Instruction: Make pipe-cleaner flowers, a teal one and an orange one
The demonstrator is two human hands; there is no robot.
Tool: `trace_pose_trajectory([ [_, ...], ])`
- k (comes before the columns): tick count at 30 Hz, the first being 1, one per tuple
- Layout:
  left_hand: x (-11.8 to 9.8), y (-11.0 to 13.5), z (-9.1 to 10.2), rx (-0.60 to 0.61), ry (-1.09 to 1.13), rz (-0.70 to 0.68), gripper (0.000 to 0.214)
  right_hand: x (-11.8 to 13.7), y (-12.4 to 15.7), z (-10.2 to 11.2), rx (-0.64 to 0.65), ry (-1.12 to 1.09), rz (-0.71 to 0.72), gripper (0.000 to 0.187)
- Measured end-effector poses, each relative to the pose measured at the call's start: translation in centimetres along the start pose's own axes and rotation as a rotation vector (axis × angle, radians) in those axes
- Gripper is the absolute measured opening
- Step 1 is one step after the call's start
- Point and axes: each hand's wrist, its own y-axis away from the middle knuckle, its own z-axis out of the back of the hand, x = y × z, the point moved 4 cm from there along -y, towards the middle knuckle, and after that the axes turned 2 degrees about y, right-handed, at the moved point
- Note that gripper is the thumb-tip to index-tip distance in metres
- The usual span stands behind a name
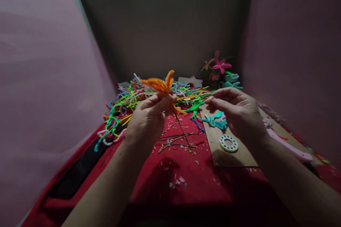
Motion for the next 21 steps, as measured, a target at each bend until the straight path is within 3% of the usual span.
trace_pose_trajectory([
  [3,-0.4,-0.2,-0.4,0.091,0.027,0.076,0.009,-0.1,1.2,2.8,0.057,0.359,-0.053,0.009],
  [6,0.5,-0.4,-0.2,0.122,0.029,0.182,0.012,-1.1,3.5,4.5,0.242,0.750,-0.020,0.009],
  [10,3.1,-1.0,0.7,0.092,0.060,0.299,0.008,-2.9,6.0,4.9,0.478,1.036,0.078,0.043],
  [15,5.3,-1.2,1.8,0.063,0.067,0.390,0.008,-3.5,6.5,5.0,0.479,1.091,0.093,0.035],
  [21,6.2,-0.6,1.7,0.139,0.085,0.476,0.010,-2.9,5.9,5.7,0.229,0.784,-0.161,0.048],
])
